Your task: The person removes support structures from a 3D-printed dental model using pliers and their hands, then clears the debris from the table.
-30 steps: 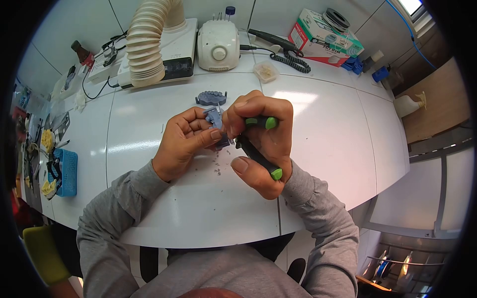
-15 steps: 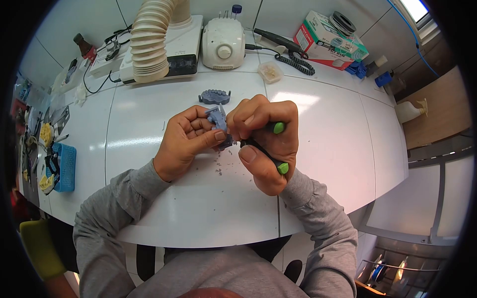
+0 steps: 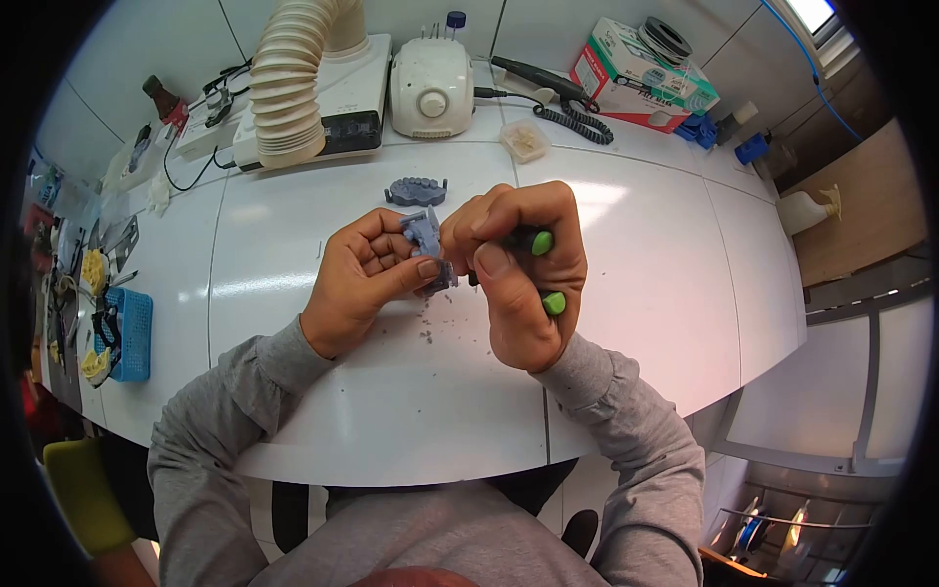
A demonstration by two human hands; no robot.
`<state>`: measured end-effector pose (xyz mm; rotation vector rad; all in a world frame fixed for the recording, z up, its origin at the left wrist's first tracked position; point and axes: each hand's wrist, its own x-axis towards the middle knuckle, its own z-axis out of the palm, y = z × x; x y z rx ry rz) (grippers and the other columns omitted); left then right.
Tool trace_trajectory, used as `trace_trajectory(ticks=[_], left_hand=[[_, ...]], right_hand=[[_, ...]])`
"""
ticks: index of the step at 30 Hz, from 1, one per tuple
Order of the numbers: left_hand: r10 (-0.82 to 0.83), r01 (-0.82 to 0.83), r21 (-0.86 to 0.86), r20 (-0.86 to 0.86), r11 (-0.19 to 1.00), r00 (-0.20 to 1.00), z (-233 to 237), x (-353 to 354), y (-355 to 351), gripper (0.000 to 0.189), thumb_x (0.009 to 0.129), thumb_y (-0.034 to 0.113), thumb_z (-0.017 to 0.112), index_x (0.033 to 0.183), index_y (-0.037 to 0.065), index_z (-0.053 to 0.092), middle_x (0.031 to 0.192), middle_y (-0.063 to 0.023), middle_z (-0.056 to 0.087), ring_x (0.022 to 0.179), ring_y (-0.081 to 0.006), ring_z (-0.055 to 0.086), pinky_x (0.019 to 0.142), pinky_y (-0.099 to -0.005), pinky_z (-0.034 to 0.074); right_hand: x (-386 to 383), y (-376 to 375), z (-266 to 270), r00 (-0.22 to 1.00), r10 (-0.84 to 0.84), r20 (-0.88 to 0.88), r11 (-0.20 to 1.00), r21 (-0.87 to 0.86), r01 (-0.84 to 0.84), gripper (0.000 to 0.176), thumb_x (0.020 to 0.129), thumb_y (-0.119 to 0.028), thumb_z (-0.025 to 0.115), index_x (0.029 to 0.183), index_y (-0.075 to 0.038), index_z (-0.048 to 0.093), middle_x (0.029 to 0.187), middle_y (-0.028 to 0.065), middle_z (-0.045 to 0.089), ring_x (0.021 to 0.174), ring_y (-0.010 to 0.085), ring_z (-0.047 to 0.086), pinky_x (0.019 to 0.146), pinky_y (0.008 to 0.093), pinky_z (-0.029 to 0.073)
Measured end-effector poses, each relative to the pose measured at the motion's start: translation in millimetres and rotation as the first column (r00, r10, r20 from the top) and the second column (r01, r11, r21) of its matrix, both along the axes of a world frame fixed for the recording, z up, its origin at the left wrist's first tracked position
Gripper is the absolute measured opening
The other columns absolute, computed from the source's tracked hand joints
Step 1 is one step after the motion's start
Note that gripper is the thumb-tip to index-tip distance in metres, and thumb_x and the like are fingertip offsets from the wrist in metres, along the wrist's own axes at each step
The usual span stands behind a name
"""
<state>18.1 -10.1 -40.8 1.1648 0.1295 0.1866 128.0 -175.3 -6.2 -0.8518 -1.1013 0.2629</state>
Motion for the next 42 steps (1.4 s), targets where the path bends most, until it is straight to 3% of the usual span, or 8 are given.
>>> trace_trajectory(ticks=[3, 8, 13, 15, 18, 22, 29, 42], left_hand=[[-0.007, 0.007, 0.012, 0.001, 1.000, 1.000, -1, 1, -1, 0.034, 0.094, 0.004, 0.083, 0.116, -0.003, 0.058, 0.098, -0.0105, 0.075, 0.089, -0.0129, 0.076, 0.079, -0.0250, 0.063], [-0.042, 0.042, 0.052, -0.003, 0.998, 0.999, -1, 0, -2, 0.034, 0.094, 0.003, 0.081, 0.120, -0.002, 0.058, 0.100, -0.0082, 0.074, 0.092, -0.0122, 0.074, 0.081, -0.0263, 0.063], [-0.077, 0.077, 0.103, 0.000, 0.992, 0.997, 1, 0, -4, 0.037, 0.094, 0.001, 0.079, 0.125, -0.001, 0.058, 0.100, -0.0062, 0.072, 0.093, -0.0123, 0.073, 0.084, -0.0286, 0.063], [-0.068, 0.068, 0.061, 0.003, 0.996, 0.998, 6, 0, -6, 0.035, 0.093, 0.001, 0.082, 0.118, -0.003, 0.058, 0.100, -0.0056, 0.073, 0.091, -0.0087, 0.073, 0.082, -0.0219, 0.061], [-0.069, 0.068, 0.055, 0.003, 0.996, 0.998, 4, 0, -5, 0.036, 0.092, 0.001, 0.083, 0.119, -0.003, 0.058, 0.100, -0.0056, 0.072, 0.092, -0.0083, 0.073, 0.082, -0.0217, 0.061], [-0.063, 0.062, 0.071, 0.006, 0.996, 0.998, 3, 0, -6, 0.037, 0.092, 0.001, 0.083, 0.119, -0.003, 0.059, 0.100, -0.0057, 0.073, 0.091, -0.0082, 0.073, 0.082, -0.0219, 0.062], [-0.061, 0.060, 0.065, 0.017, 0.996, 0.998, 2, 0, -7, 0.037, 0.092, 0.000, 0.084, 0.119, -0.003, 0.059, 0.098, -0.0062, 0.073, 0.090, -0.0084, 0.073, 0.081, -0.0221, 0.062], [-0.056, 0.056, 0.061, 0.004, 0.997, 0.998, 3, 0, -7, 0.036, 0.092, 0.001, 0.084, 0.118, -0.004, 0.060, 0.098, -0.0067, 0.074, 0.089, -0.0089, 0.074, 0.080, -0.0224, 0.062]], right_hand=[[0, -1, 6, 0.994, -0.001, -0.112, 1.000, -0.004, 0.001, 0.016, 0.105, -0.009, 0.052, 0.118, -0.005, 0.044, 0.090, 0.0098, 0.055, 0.081, 0.0179, 0.054, 0.078, 0.0361, 0.049], [1, 0, 8, 0.996, -0.015, -0.085, 1.000, -0.017, 0.014, 0.013, 0.107, -0.011, 0.051, 0.116, -0.003, 0.048, 0.084, 0.0082, 0.053, 0.073, 0.0166, 0.052, 0.070, 0.0349, 0.047], [9, 1, 11, 0.933, 0.094, -0.348, 0.995, 0.068, -0.075, 0.013, 0.106, -0.012, 0.051, 0.116, -0.003, 0.051, 0.079, 0.0061, 0.048, 0.067, 0.0153, 0.049, 0.066, 0.0341, 0.045], [9, -2, 11, 0.926, 0.104, -0.363, 0.994, 0.059, -0.089, 0.017, 0.106, -0.014, 0.054, 0.118, -0.002, 0.049, 0.081, 0.0061, 0.048, 0.070, 0.0156, 0.048, 0.068, 0.0348, 0.045], [-3, -11, 15, 0.991, 0.026, -0.130, 0.998, -0.061, -0.034, 0.043, 0.100, -0.025, 0.067, 0.127, -0.002, 0.043, 0.094, 0.0089, 0.048, 0.083, 0.0178, 0.048, 0.077, 0.0355, 0.046], [-9, -18, 21, 0.998, -0.005, -0.065, 0.993, -0.116, -0.003, 0.063, 0.094, -0.030, 0.072, 0.137, -0.001, 0.038, 0.105, 0.0111, 0.046, 0.092, 0.0191, 0.048, 0.086, 0.0366, 0.046], [-9, -15, 20, 0.991, -0.017, -0.135, 0.986, -0.167, -0.006, 0.069, 0.090, -0.030, 0.073, 0.142, -0.001, 0.037, 0.104, 0.0101, 0.045, 0.093, 0.0186, 0.047, 0.087, 0.0366, 0.046], [-9, -14, 14, 0.999, -0.005, -0.046, 0.983, -0.182, -0.003, 0.067, 0.090, -0.023, 0.070, 0.143, 0.001, 0.035, 0.106, 0.0115, 0.046, 0.094, 0.0176, 0.046, 0.086, 0.0340, 0.044]])
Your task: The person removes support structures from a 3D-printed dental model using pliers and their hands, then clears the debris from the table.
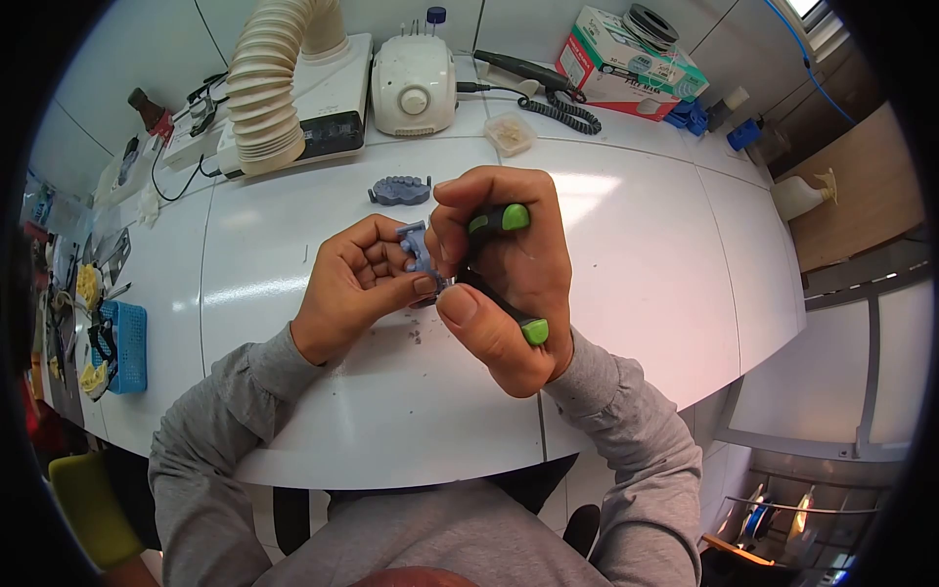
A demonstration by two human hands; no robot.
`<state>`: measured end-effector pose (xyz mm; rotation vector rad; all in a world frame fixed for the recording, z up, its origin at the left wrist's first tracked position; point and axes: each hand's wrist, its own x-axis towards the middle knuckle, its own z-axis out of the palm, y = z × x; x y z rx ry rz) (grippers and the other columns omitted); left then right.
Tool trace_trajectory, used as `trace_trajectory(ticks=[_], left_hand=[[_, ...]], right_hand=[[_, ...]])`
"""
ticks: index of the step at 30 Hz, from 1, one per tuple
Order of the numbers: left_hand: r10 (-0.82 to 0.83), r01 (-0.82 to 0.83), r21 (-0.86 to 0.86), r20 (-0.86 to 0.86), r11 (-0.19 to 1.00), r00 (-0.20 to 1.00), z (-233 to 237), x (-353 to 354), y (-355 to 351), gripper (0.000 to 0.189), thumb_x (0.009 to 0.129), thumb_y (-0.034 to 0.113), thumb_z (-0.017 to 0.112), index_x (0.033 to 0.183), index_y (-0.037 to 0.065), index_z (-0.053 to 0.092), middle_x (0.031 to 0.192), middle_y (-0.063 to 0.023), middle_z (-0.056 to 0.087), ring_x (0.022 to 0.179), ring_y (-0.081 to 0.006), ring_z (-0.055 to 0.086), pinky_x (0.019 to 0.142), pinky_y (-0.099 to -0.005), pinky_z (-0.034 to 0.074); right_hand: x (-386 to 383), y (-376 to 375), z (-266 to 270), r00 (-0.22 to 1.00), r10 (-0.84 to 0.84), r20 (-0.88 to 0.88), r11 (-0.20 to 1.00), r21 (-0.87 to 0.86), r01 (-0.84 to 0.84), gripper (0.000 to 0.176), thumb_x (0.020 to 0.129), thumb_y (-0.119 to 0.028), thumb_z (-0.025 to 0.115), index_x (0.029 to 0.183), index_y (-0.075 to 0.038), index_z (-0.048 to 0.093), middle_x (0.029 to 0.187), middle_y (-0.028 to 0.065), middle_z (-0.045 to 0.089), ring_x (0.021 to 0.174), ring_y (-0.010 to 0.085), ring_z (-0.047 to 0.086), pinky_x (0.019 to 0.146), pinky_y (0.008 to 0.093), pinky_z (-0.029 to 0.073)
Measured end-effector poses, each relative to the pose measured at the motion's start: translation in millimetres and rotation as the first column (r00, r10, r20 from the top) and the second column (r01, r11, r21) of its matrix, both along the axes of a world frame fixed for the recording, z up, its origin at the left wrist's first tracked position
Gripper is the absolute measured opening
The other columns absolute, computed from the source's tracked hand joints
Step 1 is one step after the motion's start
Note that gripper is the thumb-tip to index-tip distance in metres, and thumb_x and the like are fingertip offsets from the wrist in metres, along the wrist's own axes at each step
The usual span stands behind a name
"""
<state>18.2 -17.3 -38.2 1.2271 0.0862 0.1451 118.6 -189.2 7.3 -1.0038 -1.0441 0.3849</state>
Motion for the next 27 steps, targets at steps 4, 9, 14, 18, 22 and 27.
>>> trace_trajectory(ticks=[4, 9, 14, 18, 22, 27], left_hand=[[-0.012, 0.012, -0.021, 0.005, 1.000, 1.000, 0, 0, 1, 0.037, 0.092, 0.002, 0.084, 0.119, -0.004, 0.059, 0.098, -0.0071, 0.074, 0.090, -0.0096, 0.074, 0.080, -0.0228, 0.062], [0.004, -0.004, -0.030, -0.008, 1.000, 1.000, -2, -1, 3, 0.038, 0.092, 0.002, 0.083, 0.121, -0.005, 0.058, 0.100, -0.0089, 0.075, 0.091, -0.0119, 0.076, 0.079, -0.0236, 0.063], [-0.002, 0.002, -0.004, -0.032, 1.000, 0.999, -1, -3, 6, 0.035, 0.095, 0.002, 0.080, 0.123, -0.001, 0.058, 0.104, -0.0074, 0.074, 0.095, -0.0131, 0.074, 0.085, -0.0281, 0.063], [0.003, -0.002, 0.030, -0.024, 1.000, 1.000, -3, -4, 7, 0.035, 0.095, 0.002, 0.079, 0.123, -0.002, 0.058, 0.105, -0.0081, 0.074, 0.096, -0.0136, 0.074, 0.086, -0.0284, 0.063], [0.029, -0.029, -0.008, -0.006, 1.000, 1.000, -3, -3, 3, 0.037, 0.092, 0.001, 0.083, 0.119, -0.004, 0.058, 0.101, -0.0101, 0.075, 0.092, -0.0129, 0.076, 0.082, -0.0240, 0.064], [0.012, -0.012, 0.021, 0.000, 1.000, 1.000, -1, -3, 1, 0.036, 0.092, -0.001, 0.082, 0.119, -0.004, 0.058, 0.102, -0.0099, 0.075, 0.093, -0.0122, 0.076, 0.084, -0.0239, 0.063]], right_hand=[[1, 1, -4, 0.996, -0.031, 0.088, 1.000, 0.000, 0.031, 0.069, 0.090, -0.023, 0.071, 0.143, 0.001, 0.035, 0.106, 0.0115, 0.046, 0.095, 0.0176, 0.046, 0.086, 0.0334, 0.044], [3, 6, -8, 0.998, -0.001, 0.060, 1.000, 0.019, 0.000, 0.067, 0.091, -0.025, 0.070, 0.142, 0.000, 0.035, 0.106, 0.0107, 0.045, 0.094, 0.0175, 0.045, 0.086, 0.0340, 0.044], [3, 12, -16, 0.999, 0.015, -0.035, 0.996, 0.083, -0.012, 0.057, 0.096, -0.029, 0.071, 0.135, -0.003, 0.038, 0.104, 0.0098, 0.045, 0.092, 0.0173, 0.045, 0.086, 0.0347, 0.044], [1, 15, -16, 1.000, -0.002, 0.025, 0.992, 0.126, -0.001, 0.041, 0.103, -0.034, 0.067, 0.121, -0.009, 0.040, 0.098, 0.0080, 0.045, 0.085, 0.0183, 0.047, 0.082, 0.0377, 0.045], [1, 15, -14, 0.999, -0.027, 0.046, 0.992, 0.121, 0.021, 0.032, 0.109, -0.036, 0.060, 0.110, -0.012, 0.041, 0.090, 0.0059, 0.044, 0.076, 0.0188, 0.048, 0.075, 0.0402, 0.045], [2, 18, -13, 1.000, -0.028, -0.010, 0.982, 0.187, 0.030, 0.026, 0.112, -0.031, 0.055, 0.106, -0.009, 0.043, 0.084, 0.0055, 0.046, 0.071, 0.0161, 0.046, 0.069, 0.0354, 0.043]])
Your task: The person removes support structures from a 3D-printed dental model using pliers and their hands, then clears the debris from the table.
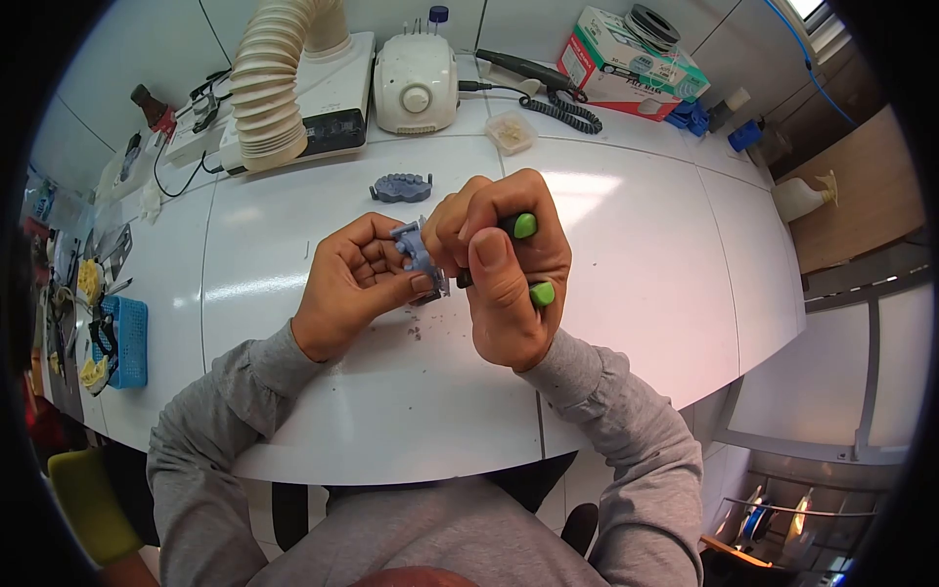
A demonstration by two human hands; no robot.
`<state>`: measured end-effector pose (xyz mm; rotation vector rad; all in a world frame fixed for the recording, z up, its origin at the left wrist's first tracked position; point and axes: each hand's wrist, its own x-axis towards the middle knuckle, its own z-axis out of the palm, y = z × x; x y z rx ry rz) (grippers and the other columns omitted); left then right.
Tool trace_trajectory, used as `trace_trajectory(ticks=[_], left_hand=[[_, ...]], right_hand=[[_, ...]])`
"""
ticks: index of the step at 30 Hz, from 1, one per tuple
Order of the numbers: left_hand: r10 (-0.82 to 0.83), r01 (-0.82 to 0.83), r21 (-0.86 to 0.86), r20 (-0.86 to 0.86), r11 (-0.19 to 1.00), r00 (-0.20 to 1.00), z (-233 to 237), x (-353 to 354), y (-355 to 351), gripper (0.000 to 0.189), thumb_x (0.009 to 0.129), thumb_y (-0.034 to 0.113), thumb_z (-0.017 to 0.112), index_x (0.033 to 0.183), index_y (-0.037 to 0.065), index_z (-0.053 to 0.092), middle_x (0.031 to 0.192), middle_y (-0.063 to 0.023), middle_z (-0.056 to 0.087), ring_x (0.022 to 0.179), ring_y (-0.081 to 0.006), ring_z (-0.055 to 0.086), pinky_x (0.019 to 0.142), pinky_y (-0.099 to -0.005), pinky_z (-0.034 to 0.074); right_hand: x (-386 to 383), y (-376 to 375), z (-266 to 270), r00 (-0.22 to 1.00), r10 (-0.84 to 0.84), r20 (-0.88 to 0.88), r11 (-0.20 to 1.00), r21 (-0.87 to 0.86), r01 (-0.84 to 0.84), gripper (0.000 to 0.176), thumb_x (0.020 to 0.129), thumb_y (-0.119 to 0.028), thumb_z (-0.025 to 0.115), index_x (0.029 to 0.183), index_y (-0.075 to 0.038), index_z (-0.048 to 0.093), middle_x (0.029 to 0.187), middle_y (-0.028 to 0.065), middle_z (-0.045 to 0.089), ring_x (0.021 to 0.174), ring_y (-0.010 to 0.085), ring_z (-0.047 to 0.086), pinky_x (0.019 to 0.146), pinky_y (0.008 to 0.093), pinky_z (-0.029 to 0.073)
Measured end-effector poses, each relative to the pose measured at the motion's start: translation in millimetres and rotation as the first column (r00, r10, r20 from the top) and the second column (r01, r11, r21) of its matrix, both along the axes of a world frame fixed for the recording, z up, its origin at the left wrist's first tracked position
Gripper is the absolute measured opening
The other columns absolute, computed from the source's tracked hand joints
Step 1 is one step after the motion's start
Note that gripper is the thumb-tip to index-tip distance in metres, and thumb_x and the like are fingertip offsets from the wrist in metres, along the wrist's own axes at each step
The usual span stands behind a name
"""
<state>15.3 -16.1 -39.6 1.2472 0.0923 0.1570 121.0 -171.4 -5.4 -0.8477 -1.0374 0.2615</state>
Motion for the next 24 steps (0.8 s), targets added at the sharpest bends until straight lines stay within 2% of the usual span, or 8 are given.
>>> trace_trajectory(ticks=[1, 5, 8, 10, 14, 16, 17, 24], left_hand=[[-0.003, 0.003, 0.000, 0.000, 1.000, 1.000, 0, 0, 0, 0.036, 0.092, -0.001, 0.082, 0.119, -0.004, 0.058, 0.102, -0.0099, 0.075, 0.093, -0.0122, 0.076, 0.084, -0.0239, 0.063], [-0.041, 0.040, 0.025, 0.022, 0.999, 0.999, 1, 0, -1, 0.039, 0.092, -0.002, 0.081, 0.123, -0.004, 0.057, 0.104, -0.0101, 0.074, 0.095, -0.0122, 0.075, 0.086, -0.0246, 0.063], [-0.064, 0.064, 0.011, 0.021, 0.998, 0.998, 1, 0, -3, 0.040, 0.093, -0.002, 0.080, 0.126, -0.004, 0.057, 0.105, -0.0097, 0.074, 0.096, -0.0119, 0.075, 0.087, -0.0252, 0.063], [-0.077, 0.077, 0.003, 0.021, 0.997, 0.997, 1, 1, -2, 0.041, 0.093, -0.002, 0.080, 0.127, -0.004, 0.056, 0.105, -0.0094, 0.074, 0.097, -0.0118, 0.074, 0.087, -0.0254, 0.063], [-0.079, 0.079, 0.013, 0.013, 0.997, 0.997, 3, 3, -1, 0.042, 0.093, 0.000, 0.081, 0.127, -0.004, 0.057, 0.105, -0.0083, 0.073, 0.096, -0.0109, 0.074, 0.087, -0.0254, 0.063], [-0.081, 0.081, 0.019, -0.007, 0.997, 0.997, 0, 2, -1, 0.042, 0.093, 0.001, 0.082, 0.127, -0.004, 0.057, 0.104, -0.0075, 0.073, 0.095, -0.0104, 0.074, 0.087, -0.0252, 0.063], [-0.076, 0.076, 0.040, -0.007, 0.996, 0.997, -2, 3, -1, 0.042, 0.092, 0.001, 0.082, 0.126, -0.004, 0.057, 0.103, -0.0068, 0.072, 0.095, -0.0099, 0.073, 0.086, -0.0245, 0.063], [-0.055, 0.055, 0.038, -0.006, 0.998, 0.998, 0, 2, -3, 0.042, 0.091, 0.002, 0.084, 0.123, -0.005, 0.058, 0.098, -0.0061, 0.070, 0.092, -0.0102, 0.074, 0.083, -0.0219, 0.063]], right_hand=[[1, 0, 1, 0.998, 0.012, -0.055, 0.999, 0.035, -0.010, 0.025, 0.113, -0.027, 0.056, 0.106, -0.006, 0.045, 0.082, 0.0054, 0.048, 0.071, 0.0146, 0.046, 0.067, 0.0320, 0.043], [9, -2, 8, 0.987, 0.047, -0.150, 0.997, 0.065, -0.038, 0.021, 0.114, -0.023, 0.052, 0.103, -0.006, 0.046, 0.078, 0.0053, 0.047, 0.066, 0.0146, 0.044, 0.061, 0.0321, 0.040], [18, -5, 9, 0.985, 0.066, -0.162, 0.998, 0.032, -0.062, 0.020, 0.114, -0.025, 0.042, 0.102, -0.009, 0.042, 0.078, 0.0045, 0.041, 0.063, 0.0156, 0.040, 0.062, 0.0360, 0.039], [20, -5, 7, 0.954, 0.110, -0.279, 0.993, 0.079, -0.092, 0.017, 0.113, -0.023, 0.041, 0.103, -0.009, 0.043, 0.078, 0.0041, 0.041, 0.064, 0.0157, 0.041, 0.063, 0.0363, 0.039], [15, -9, 11, 0.978, 0.103, -0.180, 0.994, 0.053, -0.095, 0.024, 0.111, -0.032, 0.050, 0.111, -0.009, 0.045, 0.086, 0.0053, 0.044, 0.071, 0.0164, 0.045, 0.068, 0.0370, 0.042], [5, -14, 21, 0.999, -0.033, -0.009, 0.998, 0.046, 0.034, 0.048, 0.100, -0.036, 0.071, 0.123, -0.004, 0.043, 0.097, 0.0098, 0.047, 0.083, 0.0187, 0.050, 0.079, 0.0370, 0.047], [7, -21, 20, 1.000, -0.001, 0.016, 1.000, -0.003, 0.001, 0.069, 0.093, -0.041, 0.077, 0.135, -0.002, 0.038, 0.105, 0.0109, 0.045, 0.090, 0.0197, 0.049, 0.085, 0.0380, 0.047], [0, -20, 19, 0.996, 0.022, -0.084, 0.992, -0.120, -0.032, 0.079, 0.091, -0.038, 0.076, 0.146, 0.000, 0.033, 0.107, 0.0108, 0.044, 0.096, 0.0194, 0.047, 0.090, 0.0364, 0.044]])
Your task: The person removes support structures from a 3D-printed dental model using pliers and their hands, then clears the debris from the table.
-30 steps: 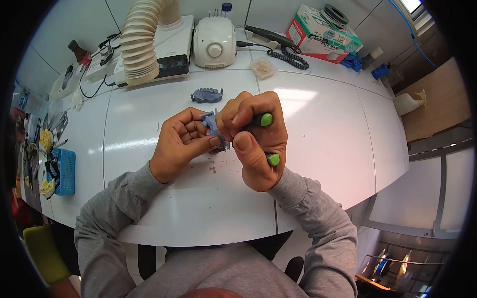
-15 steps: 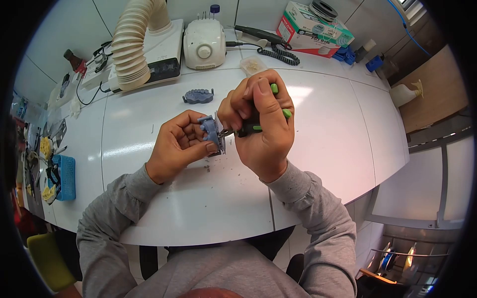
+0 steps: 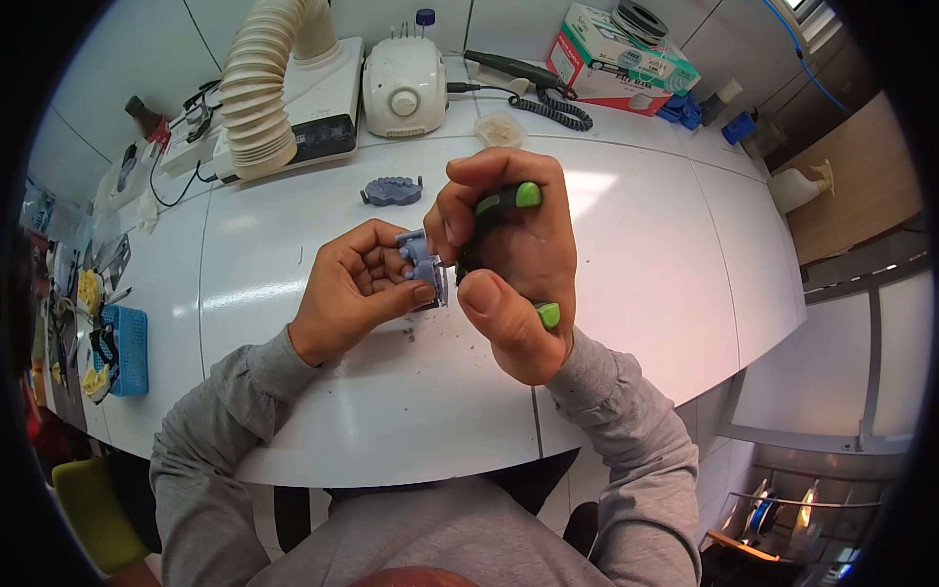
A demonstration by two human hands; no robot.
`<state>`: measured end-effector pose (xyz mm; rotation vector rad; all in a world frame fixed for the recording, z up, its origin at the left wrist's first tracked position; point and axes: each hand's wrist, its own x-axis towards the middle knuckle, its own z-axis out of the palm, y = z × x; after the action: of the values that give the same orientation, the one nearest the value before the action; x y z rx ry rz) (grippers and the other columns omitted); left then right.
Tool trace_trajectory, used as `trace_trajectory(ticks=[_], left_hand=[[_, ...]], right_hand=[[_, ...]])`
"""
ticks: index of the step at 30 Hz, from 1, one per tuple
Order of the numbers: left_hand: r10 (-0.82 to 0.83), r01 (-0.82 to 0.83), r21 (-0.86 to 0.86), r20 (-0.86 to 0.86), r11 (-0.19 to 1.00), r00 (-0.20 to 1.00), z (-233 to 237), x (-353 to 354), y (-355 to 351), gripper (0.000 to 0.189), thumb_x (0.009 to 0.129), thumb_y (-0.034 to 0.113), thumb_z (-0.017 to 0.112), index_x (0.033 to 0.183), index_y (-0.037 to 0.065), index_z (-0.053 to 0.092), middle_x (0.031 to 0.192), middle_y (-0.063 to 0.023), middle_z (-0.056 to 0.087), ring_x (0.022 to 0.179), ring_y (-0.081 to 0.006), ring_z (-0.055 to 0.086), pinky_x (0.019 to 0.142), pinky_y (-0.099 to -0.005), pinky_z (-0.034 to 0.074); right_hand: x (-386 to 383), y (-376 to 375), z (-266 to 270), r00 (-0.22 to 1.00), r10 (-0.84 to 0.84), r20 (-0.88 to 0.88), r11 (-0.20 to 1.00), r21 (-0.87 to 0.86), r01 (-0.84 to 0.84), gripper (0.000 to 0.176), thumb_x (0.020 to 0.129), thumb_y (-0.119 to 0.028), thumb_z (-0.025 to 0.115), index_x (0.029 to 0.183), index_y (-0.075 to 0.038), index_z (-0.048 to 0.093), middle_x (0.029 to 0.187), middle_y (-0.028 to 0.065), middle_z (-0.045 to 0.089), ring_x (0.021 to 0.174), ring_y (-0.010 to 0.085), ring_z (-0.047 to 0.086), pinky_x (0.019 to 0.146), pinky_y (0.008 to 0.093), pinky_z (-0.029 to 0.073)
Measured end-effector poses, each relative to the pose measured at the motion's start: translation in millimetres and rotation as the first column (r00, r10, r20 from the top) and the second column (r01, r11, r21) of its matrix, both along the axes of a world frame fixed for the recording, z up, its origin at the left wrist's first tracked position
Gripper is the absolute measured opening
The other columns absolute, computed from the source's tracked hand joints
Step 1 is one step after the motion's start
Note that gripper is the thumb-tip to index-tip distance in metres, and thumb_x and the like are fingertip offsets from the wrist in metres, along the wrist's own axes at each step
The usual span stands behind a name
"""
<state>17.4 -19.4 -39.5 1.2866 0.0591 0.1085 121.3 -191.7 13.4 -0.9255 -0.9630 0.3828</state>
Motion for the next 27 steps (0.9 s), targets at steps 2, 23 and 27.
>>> trace_trajectory(ticks=[2, 23, 27], left_hand=[[-0.003, 0.003, -0.006, 0.001, 1.000, 1.000, -1, 0, 1, 0.042, 0.091, 0.002, 0.084, 0.123, -0.005, 0.058, 0.098, -0.0063, 0.070, 0.092, -0.0108, 0.074, 0.083, -0.0221, 0.064], [-0.001, 0.001, 0.060, 0.003, 0.998, 1.000, 0, -3, 0, 0.040, 0.093, -0.001, 0.080, 0.125, -0.004, 0.057, 0.103, -0.0079, 0.071, 0.094, -0.0113, 0.075, 0.086, -0.0252, 0.065], [0.012, -0.011, 0.083, -0.005, 0.996, 1.000, -1, -4, 0, 0.039, 0.093, -0.002, 0.080, 0.125, -0.005, 0.057, 0.103, -0.0082, 0.071, 0.093, -0.0119, 0.075, 0.085, -0.0252, 0.065]], right_hand=[[-2, 3, -1, 0.998, -0.055, 0.021, 0.997, -0.059, 0.057, 0.079, 0.093, -0.052, 0.076, 0.143, -0.004, 0.039, 0.104, 0.0082, 0.045, 0.090, 0.0193, 0.049, 0.085, 0.0383, 0.045], [1, 7, -6, 0.994, -0.081, 0.077, 0.983, -0.161, 0.092, 0.088, 0.089, -0.060, 0.079, 0.143, -0.003, 0.038, 0.104, 0.0081, 0.046, 0.090, 0.0179, 0.049, 0.084, 0.0361, 0.045], [6, 5, -10, 0.999, -0.021, 0.048, 0.991, -0.129, 0.027, 0.083, 0.091, -0.043, 0.076, 0.148, 0.002, 0.035, 0.105, 0.0100, 0.046, 0.094, 0.0172, 0.046, 0.088, 0.0344, 0.043]])
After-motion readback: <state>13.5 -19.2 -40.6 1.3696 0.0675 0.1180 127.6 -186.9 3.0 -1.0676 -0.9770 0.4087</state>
